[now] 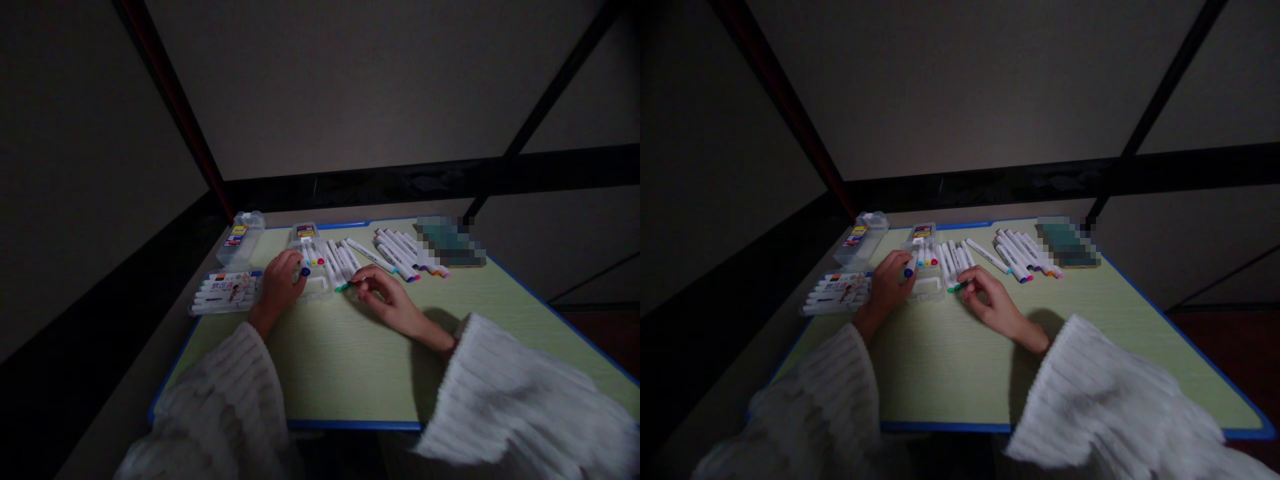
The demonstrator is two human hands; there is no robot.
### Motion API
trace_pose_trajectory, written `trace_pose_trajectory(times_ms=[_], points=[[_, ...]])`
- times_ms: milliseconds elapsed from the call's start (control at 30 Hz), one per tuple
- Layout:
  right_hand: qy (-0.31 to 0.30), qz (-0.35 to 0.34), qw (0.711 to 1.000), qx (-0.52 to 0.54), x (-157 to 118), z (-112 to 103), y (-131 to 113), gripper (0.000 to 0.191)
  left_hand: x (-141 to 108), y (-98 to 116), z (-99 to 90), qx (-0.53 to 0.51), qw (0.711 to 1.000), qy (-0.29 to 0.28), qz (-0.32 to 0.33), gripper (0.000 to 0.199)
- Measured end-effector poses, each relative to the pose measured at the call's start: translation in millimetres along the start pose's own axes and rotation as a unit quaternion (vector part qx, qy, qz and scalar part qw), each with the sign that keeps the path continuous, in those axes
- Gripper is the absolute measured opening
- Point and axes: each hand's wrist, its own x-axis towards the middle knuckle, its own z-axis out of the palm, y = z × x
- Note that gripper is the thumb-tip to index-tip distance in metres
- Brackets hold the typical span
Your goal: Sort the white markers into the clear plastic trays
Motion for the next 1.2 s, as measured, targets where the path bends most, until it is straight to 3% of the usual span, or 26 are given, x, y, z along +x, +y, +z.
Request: trace_pose_trajectory(times_ms=[400,633,967,1200], points=[[-0.027,-0.013,0.999,-0.032,-1.7,1.3,0.2,0.019,-1.9,-0.6,-2.4,-0.013,0.999,-0.050,-0.007,0.022],[-0.040,-0.010,0.998,-0.039,-1.8,1.1,-1.2,0.020,-2.7,-2.4,1.3,-0.006,0.996,-0.045,-0.073,0.024],[-0.060,-0.009,0.997,-0.044,-3.6,0.8,0.1,0.025,-0.3,-3.4,4.5,0.002,0.996,-0.061,-0.061,0.020],[-0.074,-0.013,0.995,-0.058,-3.9,1.2,0.0,0.025,1.0,-1.6,2.7,0.025,0.994,-0.087,-0.059,0.031]])
